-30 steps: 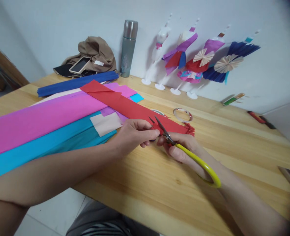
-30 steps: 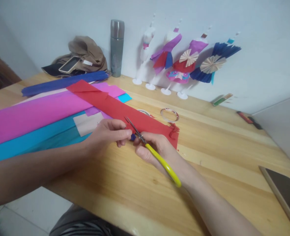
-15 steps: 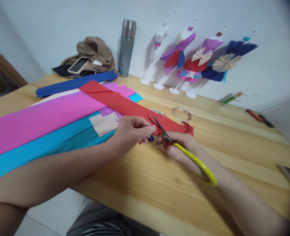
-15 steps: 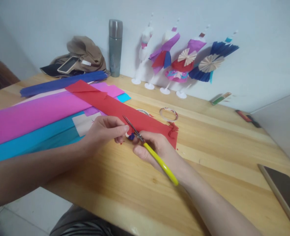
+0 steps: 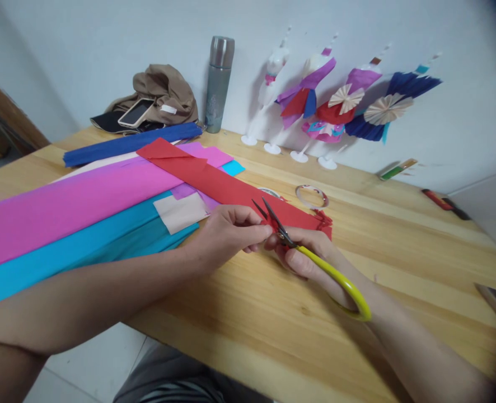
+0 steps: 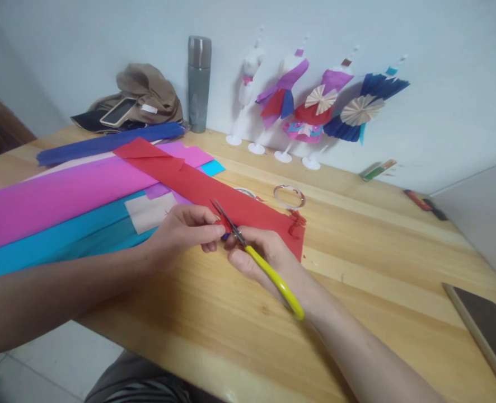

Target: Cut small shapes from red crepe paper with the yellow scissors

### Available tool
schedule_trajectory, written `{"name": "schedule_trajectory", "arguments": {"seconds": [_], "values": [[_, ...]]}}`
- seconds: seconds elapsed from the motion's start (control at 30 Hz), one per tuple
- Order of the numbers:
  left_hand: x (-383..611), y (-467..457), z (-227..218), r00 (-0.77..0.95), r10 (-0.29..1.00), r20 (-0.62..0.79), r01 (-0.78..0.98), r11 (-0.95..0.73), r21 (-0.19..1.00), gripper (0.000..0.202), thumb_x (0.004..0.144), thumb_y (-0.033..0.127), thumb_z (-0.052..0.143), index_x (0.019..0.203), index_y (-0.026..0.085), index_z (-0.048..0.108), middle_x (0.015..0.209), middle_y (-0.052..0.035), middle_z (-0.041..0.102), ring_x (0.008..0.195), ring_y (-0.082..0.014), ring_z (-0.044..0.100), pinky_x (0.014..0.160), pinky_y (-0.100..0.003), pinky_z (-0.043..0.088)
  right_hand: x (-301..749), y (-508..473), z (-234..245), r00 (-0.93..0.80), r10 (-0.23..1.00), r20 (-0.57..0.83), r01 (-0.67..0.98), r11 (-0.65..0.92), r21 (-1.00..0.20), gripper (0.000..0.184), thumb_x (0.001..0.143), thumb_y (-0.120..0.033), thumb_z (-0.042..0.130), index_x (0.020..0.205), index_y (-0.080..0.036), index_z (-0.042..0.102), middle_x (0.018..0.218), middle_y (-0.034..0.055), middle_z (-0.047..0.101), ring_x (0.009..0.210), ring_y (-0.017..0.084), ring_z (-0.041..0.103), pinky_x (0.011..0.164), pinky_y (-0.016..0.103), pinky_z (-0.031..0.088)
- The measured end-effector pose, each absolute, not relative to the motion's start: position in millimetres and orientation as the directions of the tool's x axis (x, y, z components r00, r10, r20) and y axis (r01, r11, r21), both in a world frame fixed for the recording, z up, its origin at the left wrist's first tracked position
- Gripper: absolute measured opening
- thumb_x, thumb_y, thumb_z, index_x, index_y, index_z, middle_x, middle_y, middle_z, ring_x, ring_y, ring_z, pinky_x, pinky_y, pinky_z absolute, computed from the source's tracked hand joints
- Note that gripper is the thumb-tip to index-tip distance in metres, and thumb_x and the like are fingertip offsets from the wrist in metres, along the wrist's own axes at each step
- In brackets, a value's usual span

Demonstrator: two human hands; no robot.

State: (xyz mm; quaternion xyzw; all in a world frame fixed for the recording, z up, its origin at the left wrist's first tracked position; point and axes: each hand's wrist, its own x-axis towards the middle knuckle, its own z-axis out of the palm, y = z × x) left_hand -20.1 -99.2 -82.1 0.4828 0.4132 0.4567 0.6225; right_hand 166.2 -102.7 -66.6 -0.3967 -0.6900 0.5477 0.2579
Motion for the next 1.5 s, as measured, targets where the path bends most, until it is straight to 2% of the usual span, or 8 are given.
{"name": "schedule_trajectory", "arguments": {"seconds": [0.37, 0.5, 0.83, 1.03, 1.17, 1.5], "values": [[-20.3, -97.6, -86.8, 0.292, 0.947, -0.131, -0.194, 0.193, 0.962, 0.021, 0.074, 0.027, 0.068, 0.059, 0.014, 0.061, 0.054, 0.0015, 0.061, 0.052, -0.0072, 0.055, 0.054, -0.019, 0.044, 168.9, -100.8, -76.0, -0.576, 0.813, -0.089, 0.202, 0.037, -0.979, 0.049, 0.082, -0.069, 0.065, 0.090, -0.021, 0.063, 0.063, -0.0039, 0.043, 0.056, 0.012, 0.031, 0.050, 0.028, 0.025], [-18.7, -98.6, -86.1, 0.294, 0.945, -0.146, -0.203, 0.211, 0.956, 0.020, 0.074, 0.026, 0.068, 0.059, 0.014, 0.062, 0.052, 0.0018, 0.060, 0.051, -0.0072, 0.055, 0.054, -0.019, 0.043, 168.8, -98.8, -77.2, -0.609, 0.788, -0.091, 0.191, 0.034, -0.981, 0.050, 0.083, -0.070, 0.064, 0.093, -0.021, 0.065, 0.061, -0.0045, 0.042, 0.052, 0.011, 0.025, 0.046, 0.027, 0.021], [-19.0, -98.5, -89.7, 0.306, 0.945, -0.119, -0.152, 0.172, 0.973, 0.025, 0.077, 0.030, 0.068, 0.059, 0.014, 0.060, 0.053, 0.0013, 0.058, 0.053, -0.0075, 0.053, 0.055, -0.020, 0.043, 172.4, -95.0, -79.5, -0.680, 0.732, -0.051, 0.212, 0.129, -0.969, 0.051, 0.091, -0.067, 0.055, 0.098, -0.017, 0.064, 0.064, -0.0038, 0.045, 0.051, 0.009, 0.030, 0.043, 0.024, 0.024], [-19.2, -99.4, -89.6, 0.298, 0.948, -0.112, -0.126, 0.156, 0.980, 0.024, 0.077, 0.030, 0.068, 0.060, 0.015, 0.060, 0.054, 0.0009, 0.057, 0.054, -0.0084, 0.053, 0.056, -0.021, 0.042, 168.2, -95.8, -77.2, -0.676, 0.737, -0.027, 0.193, 0.141, -0.971, 0.048, 0.091, -0.065, 0.056, 0.090, -0.018, 0.063, 0.064, -0.0031, 0.045, 0.051, 0.010, 0.030, 0.043, 0.025, 0.024], [-18.8, -99.5, -90.4, 0.293, 0.951, -0.101, -0.142, 0.148, 0.979, 0.026, 0.077, 0.031, 0.068, 0.059, 0.015, 0.059, 0.055, 0.0006, 0.058, 0.055, -0.0085, 0.053, 0.056, -0.021, 0.042, 168.0, -95.9, -78.0, -0.677, 0.736, -0.007, 0.181, 0.158, -0.971, 0.047, 0.092, -0.063, 0.055, 0.096, -0.018, 0.066, 0.062, -0.0036, 0.045, 0.051, 0.010, 0.031, 0.043, 0.025, 0.025], [-17.5, -99.7, -89.7, 0.287, 0.951, -0.117, -0.146, 0.164, 0.976, 0.026, 0.077, 0.029, 0.067, 0.057, 0.015, 0.058, 0.053, 0.0015, 0.056, 0.054, -0.0079, 0.051, 0.056, -0.020, 0.040, 164.2, -102.7, -78.5, -0.586, 0.804, -0.101, 0.231, 0.046, -0.972, 0.052, 0.087, -0.069, 0.059, 0.095, -0.019, 0.067, 0.064, -0.0033, 0.043, 0.051, 0.009, 0.026, 0.044, 0.026, 0.021]]}}
